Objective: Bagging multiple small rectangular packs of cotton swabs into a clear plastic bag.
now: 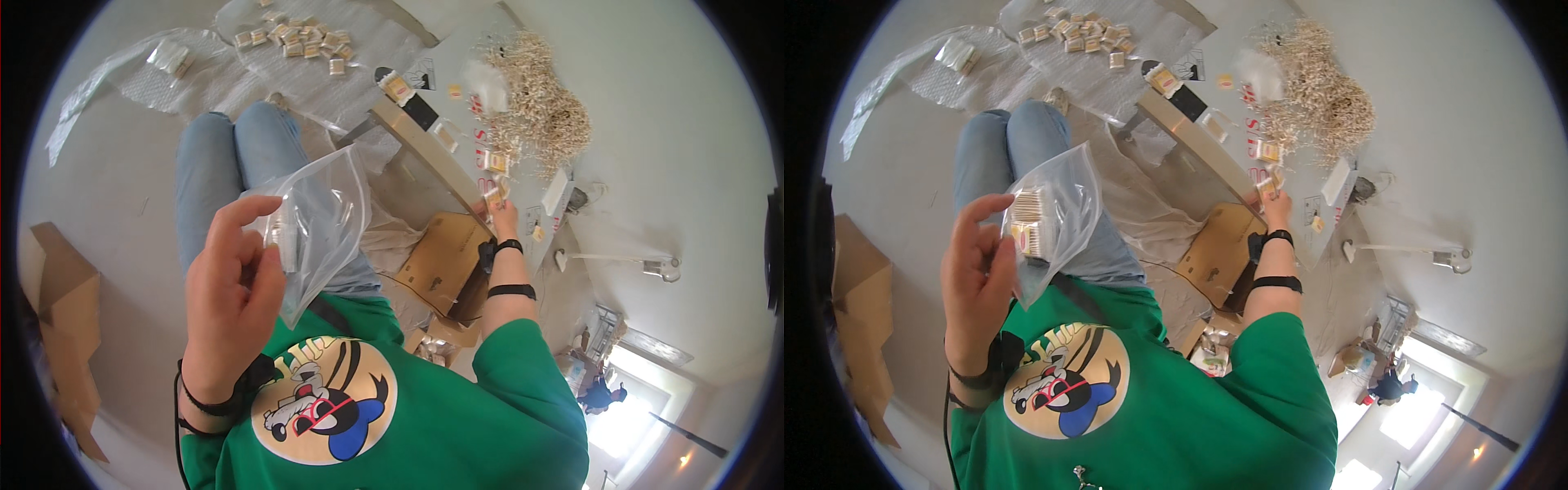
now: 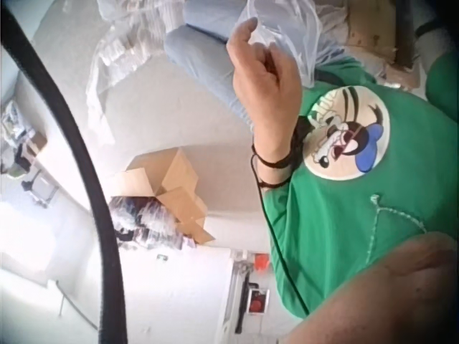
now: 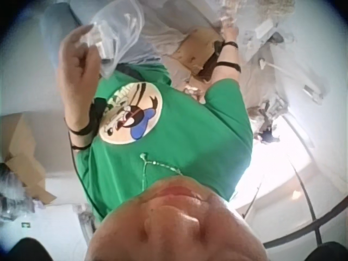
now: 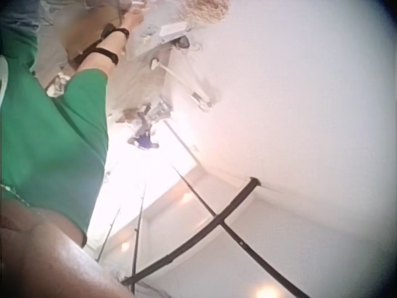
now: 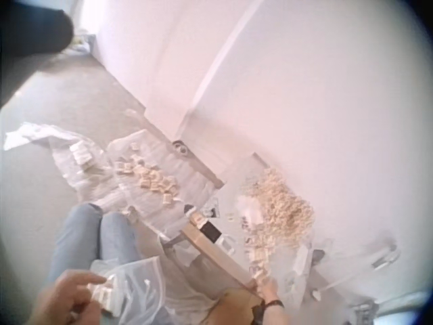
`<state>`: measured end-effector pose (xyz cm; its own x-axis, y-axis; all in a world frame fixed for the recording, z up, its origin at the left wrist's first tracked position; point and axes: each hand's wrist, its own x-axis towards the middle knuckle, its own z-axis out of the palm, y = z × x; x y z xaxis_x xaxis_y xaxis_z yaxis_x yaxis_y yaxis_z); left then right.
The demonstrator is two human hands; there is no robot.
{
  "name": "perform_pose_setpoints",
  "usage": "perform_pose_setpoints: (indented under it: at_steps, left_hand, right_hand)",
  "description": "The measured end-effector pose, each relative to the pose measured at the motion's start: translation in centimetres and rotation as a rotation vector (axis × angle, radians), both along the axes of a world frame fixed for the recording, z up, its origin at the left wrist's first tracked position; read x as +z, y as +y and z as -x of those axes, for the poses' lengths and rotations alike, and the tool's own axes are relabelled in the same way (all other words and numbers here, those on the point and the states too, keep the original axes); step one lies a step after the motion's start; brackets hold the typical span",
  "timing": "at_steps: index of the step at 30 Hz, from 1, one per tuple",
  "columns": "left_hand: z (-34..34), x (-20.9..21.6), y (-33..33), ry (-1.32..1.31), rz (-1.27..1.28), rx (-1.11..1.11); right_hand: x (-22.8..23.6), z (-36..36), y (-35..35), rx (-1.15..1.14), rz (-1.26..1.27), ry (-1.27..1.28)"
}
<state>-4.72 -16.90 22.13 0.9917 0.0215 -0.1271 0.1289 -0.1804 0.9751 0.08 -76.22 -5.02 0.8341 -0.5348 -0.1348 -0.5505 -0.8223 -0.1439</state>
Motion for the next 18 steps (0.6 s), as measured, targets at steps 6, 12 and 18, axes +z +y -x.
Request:
perform_pose_setpoints:
  at_steps: [6, 12, 18]
  left_hand:
    - [-0.9, 0.8, 0.0, -0.072, -0.150, -0.049]
    - [-0.3, -0.2, 0.2, -0.224, -0.144, -0.073]
    - [0.5, -1.1, -1.3, -0.332, -0.116, -0.148]
  right_hand:
    - [3.9, 1.7, 2.0, -0.076, -0.205, -0.062]
    - [12.5, 1.6, 10.0, -0.183, -1.030, -0.294]
    - [30.8, 0.5, 30.2, 0.334, -1.231, -0.304]
